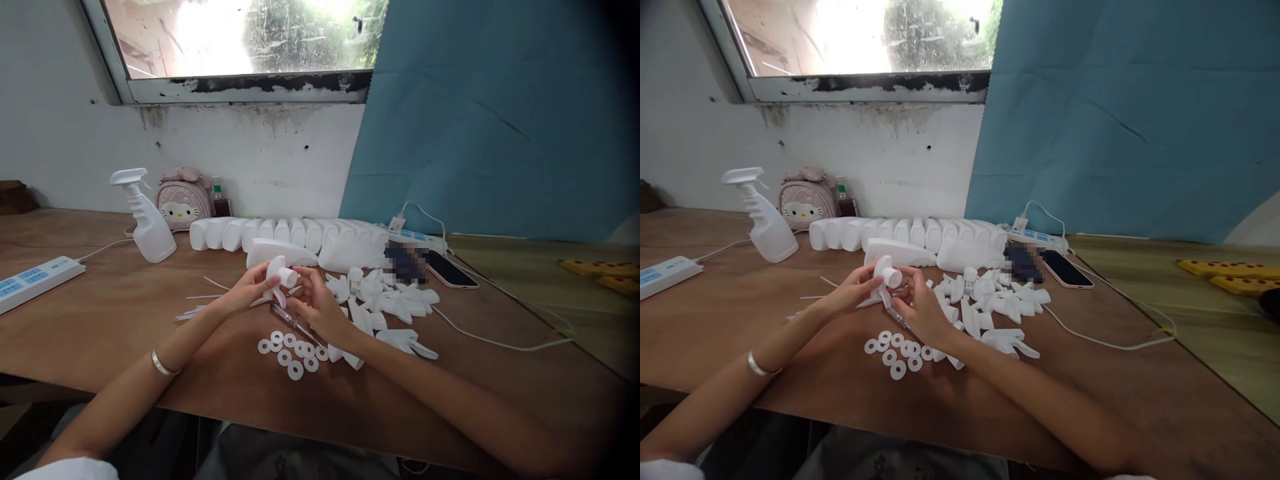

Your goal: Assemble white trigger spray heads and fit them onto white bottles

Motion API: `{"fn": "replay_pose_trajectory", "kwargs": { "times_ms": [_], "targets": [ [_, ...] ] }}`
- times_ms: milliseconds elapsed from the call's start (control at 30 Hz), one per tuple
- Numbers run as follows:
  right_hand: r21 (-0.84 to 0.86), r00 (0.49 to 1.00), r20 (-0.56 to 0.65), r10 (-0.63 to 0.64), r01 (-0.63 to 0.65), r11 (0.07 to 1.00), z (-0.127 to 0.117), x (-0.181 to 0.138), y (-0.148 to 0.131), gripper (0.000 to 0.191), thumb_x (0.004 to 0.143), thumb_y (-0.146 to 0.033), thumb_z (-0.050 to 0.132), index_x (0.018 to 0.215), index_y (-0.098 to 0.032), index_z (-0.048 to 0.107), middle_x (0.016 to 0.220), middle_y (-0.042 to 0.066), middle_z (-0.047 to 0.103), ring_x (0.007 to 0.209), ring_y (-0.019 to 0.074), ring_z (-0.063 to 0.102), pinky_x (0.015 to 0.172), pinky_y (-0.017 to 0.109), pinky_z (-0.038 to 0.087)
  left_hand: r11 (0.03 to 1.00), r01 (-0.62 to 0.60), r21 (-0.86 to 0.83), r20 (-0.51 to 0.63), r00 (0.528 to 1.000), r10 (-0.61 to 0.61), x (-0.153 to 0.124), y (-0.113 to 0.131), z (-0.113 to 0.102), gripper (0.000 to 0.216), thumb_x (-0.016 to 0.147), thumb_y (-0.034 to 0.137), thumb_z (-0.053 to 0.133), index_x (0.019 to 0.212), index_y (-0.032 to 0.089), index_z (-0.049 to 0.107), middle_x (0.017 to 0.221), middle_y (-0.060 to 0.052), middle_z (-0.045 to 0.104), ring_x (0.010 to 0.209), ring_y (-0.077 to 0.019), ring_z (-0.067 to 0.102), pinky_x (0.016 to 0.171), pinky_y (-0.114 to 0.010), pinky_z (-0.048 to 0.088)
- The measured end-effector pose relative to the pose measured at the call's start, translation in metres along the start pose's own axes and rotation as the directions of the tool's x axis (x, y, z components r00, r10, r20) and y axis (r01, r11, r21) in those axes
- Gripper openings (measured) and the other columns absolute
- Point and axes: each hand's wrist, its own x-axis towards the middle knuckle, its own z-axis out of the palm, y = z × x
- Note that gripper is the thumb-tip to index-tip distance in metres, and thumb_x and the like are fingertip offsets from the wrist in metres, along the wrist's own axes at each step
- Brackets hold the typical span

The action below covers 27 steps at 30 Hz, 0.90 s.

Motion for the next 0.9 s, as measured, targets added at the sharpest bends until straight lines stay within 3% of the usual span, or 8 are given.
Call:
{"fn": "replay_pose_trajectory", "kwargs": {
  "times_ms": [133, 233, 300, 433, 567, 733, 800, 900],
  "targets": [
    [-0.285, 0.998, -0.061, -0.001, -0.017, 0.958, -0.001, -0.005, 0.017, 0.033, 0.078, -0.017, 0.047, 0.108, -0.016, 0.033, 0.088, 0.004, 0.055, 0.070, 0.0112, 0.055, 0.066, 0.026, 0.047, 0.939, 0.106, -0.328, -0.219, 0.958, -0.185, 0.009, -0.014, -0.010, 0.025, 0.072, 0.029, 0.062, 0.087, 0.010, 0.054, 0.073, -0.006, 0.055, 0.060, -0.0120, 0.053, 0.055, -0.021, 0.046],
    [-0.633, 0.991, 0.115, -0.069, 0.127, 0.763, 0.002, -0.008, 0.030, 0.015, 0.075, -0.013, 0.047, 0.090, -0.016, 0.043, 0.079, 0.005, 0.055, 0.072, 0.0173, 0.053, 0.067, 0.034, 0.046, 0.843, 0.189, -0.504, -0.165, 0.937, -0.309, 0.008, -0.019, -0.006, 0.019, 0.074, 0.029, 0.054, 0.076, 0.009, 0.053, 0.062, -0.003, 0.049, 0.050, -0.0084, 0.046, 0.045, -0.018, 0.041],
    [-0.720, 0.973, 0.212, -0.088, 0.216, 0.659, 0.006, -0.008, 0.036, 0.010, 0.072, -0.011, 0.049, 0.080, -0.017, 0.047, 0.078, 0.008, 0.055, 0.079, 0.0234, 0.052, 0.071, 0.041, 0.045, 0.804, 0.251, -0.539, -0.061, 0.940, -0.334, 0.007, -0.023, 0.002, 0.023, 0.076, 0.032, 0.049, 0.072, 0.010, 0.052, 0.054, 0.000, 0.044, 0.040, -0.0053, 0.036, 0.035, -0.014, 0.030],
    [-0.730, 0.966, 0.242, -0.086, 0.240, 0.640, 0.009, -0.009, 0.036, 0.018, 0.067, -0.005, 0.047, 0.077, -0.020, 0.048, 0.073, 0.008, 0.054, 0.078, 0.0264, 0.051, 0.069, 0.042, 0.046, 0.793, 0.307, -0.526, 0.006, 0.934, -0.358, 0.004, -0.030, 0.013, 0.028, 0.078, 0.038, 0.046, 0.071, 0.012, 0.051, 0.045, 0.004, 0.036, 0.031, -0.0019, 0.017, 0.029, -0.012, 0.009],
    [-0.717, 0.984, 0.172, -0.050, 0.159, 0.679, -0.001, -0.007, 0.022, 0.018, 0.070, -0.007, 0.045, 0.084, -0.018, 0.047, 0.074, 0.008, 0.054, 0.067, 0.0216, 0.052, 0.057, 0.035, 0.045, 0.762, 0.188, -0.619, 0.013, 0.973, -0.229, 0.000, -0.028, 0.010, 0.025, 0.076, 0.036, 0.044, 0.073, 0.013, 0.052, 0.040, 0.006, 0.027, 0.031, -0.0024, 0.011, 0.029, -0.013, 0.009],
    [-0.638, 0.994, -0.032, -0.102, 0.059, 0.768, -0.027, -0.005, -0.002, 0.011, 0.077, -0.014, 0.043, 0.087, -0.016, 0.045, 0.080, 0.005, 0.053, 0.064, 0.0143, 0.051, 0.059, 0.030, 0.044, 0.715, 0.108, -0.691, 0.028, 0.992, -0.122, -0.007, -0.022, 0.011, 0.018, 0.072, 0.031, 0.047, 0.072, 0.013, 0.050, 0.039, 0.007, 0.023, 0.031, -0.0020, 0.010, 0.030, -0.012, 0.012],
    [-0.513, 0.957, -0.137, -0.254, 0.151, 0.845, -0.035, -0.011, -0.009, 0.007, 0.079, -0.018, 0.046, 0.086, -0.017, 0.044, 0.080, 0.004, 0.051, 0.066, 0.0127, 0.051, 0.060, 0.028, 0.045, 0.736, 0.154, -0.660, 0.042, 0.985, -0.168, -0.007, -0.023, 0.016, 0.020, 0.074, 0.033, 0.046, 0.069, 0.014, 0.049, 0.038, 0.007, 0.023, 0.031, -0.0025, 0.011, 0.030, -0.012, 0.012],
    [-0.414, 0.792, -0.263, -0.551, 0.423, 0.806, -0.041, -0.030, -0.012, 0.015, 0.078, -0.014, 0.053, 0.088, -0.019, 0.043, 0.085, 0.003, 0.050, 0.077, 0.0125, 0.054, 0.065, 0.026, 0.048, 0.777, 0.217, -0.592, 0.021, 0.967, -0.254, -0.001, -0.028, 0.025, 0.029, 0.078, 0.039, 0.043, 0.063, 0.015, 0.047, 0.036, 0.006, 0.024, 0.029, -0.0032, 0.012, 0.029, -0.013, 0.008]
  ]
}}
